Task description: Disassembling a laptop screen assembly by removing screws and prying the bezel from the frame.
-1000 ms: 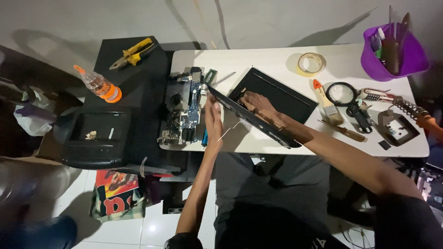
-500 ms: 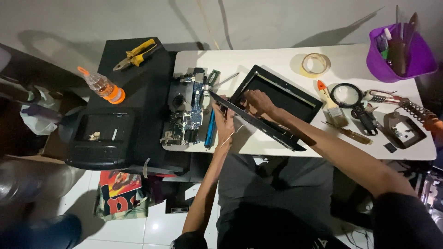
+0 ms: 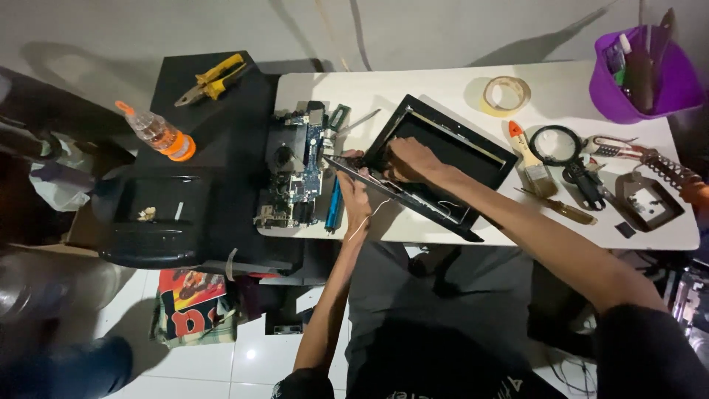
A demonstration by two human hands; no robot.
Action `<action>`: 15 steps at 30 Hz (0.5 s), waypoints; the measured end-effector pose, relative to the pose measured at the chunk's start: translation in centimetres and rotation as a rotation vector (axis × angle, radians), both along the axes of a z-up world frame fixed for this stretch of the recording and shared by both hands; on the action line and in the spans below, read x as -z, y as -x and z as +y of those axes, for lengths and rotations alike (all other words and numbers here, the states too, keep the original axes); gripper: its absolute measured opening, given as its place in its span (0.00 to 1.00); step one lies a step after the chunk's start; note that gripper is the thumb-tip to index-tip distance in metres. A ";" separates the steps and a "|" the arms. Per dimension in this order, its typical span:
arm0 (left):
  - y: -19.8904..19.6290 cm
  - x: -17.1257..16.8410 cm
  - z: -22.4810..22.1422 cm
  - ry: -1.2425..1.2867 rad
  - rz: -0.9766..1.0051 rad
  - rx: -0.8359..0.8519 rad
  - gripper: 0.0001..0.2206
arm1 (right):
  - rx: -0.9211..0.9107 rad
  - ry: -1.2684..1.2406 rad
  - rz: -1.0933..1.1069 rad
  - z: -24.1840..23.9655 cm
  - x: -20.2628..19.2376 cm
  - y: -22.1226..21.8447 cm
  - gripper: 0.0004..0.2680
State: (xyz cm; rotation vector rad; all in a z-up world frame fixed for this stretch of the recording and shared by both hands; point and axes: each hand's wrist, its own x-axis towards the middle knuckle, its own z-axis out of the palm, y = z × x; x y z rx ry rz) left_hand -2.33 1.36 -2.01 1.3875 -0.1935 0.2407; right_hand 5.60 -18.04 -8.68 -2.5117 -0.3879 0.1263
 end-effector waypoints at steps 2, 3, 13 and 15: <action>0.0 0.1 0.0 0.043 0.036 0.001 0.20 | 0.024 0.122 0.060 0.7 -1.6 0.0 0.22; 0.0 0.1 0.2 0.087 0.066 -0.005 0.20 | 0.040 0.244 0.114 1.3 -2.4 -0.1 0.22; 2.4 2.2 2.4 0.046 0.188 -0.086 0.17 | 0.074 0.211 0.015 3.1 -9.7 3.5 0.08; 4.2 -6.4 2.6 -0.132 0.152 -0.052 0.21 | 0.047 0.223 -0.095 2.9 -8.8 3.3 0.11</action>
